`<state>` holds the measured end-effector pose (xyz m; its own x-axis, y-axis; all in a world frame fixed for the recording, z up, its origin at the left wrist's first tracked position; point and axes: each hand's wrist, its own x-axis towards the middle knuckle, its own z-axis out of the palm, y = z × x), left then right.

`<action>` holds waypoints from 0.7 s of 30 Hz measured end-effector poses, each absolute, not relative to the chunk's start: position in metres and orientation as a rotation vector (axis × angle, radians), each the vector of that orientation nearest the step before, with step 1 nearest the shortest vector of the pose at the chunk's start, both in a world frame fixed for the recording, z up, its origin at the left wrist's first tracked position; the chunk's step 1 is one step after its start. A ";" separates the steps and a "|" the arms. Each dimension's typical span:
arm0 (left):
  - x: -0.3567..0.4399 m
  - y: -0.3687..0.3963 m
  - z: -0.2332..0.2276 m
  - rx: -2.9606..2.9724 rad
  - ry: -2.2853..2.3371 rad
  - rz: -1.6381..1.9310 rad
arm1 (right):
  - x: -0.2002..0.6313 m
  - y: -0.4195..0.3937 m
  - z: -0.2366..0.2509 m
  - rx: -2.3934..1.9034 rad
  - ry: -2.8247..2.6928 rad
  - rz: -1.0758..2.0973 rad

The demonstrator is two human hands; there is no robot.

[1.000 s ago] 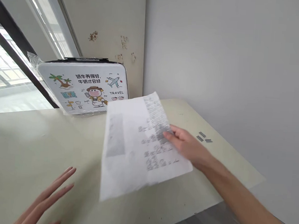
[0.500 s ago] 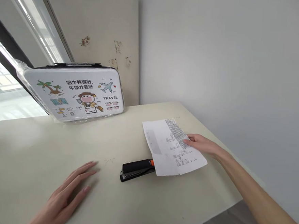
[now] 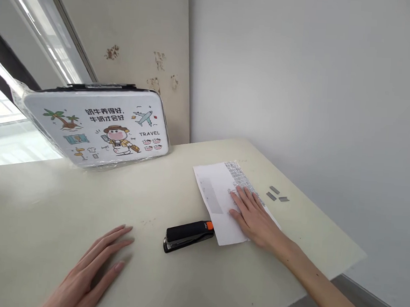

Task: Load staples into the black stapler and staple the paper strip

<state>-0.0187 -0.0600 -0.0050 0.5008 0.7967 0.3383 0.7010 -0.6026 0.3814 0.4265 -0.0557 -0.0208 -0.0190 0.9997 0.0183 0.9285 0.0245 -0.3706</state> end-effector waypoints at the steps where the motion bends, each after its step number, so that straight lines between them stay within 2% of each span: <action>1: -0.019 -0.060 -0.005 2.555 1.281 0.729 | 0.425 -0.058 -0.016 -1.967 -2.026 0.372; 7: -0.017 -0.059 -0.005 2.555 1.293 0.737 | 0.365 -0.070 0.025 -1.385 -2.230 0.297; 11: -0.017 -0.058 -0.004 2.557 1.273 0.734 | 0.316 -0.061 0.031 -1.107 -2.316 0.249; 21: -0.018 -0.058 -0.003 2.542 1.222 0.785 | 0.271 -0.064 0.024 -1.120 -2.282 0.423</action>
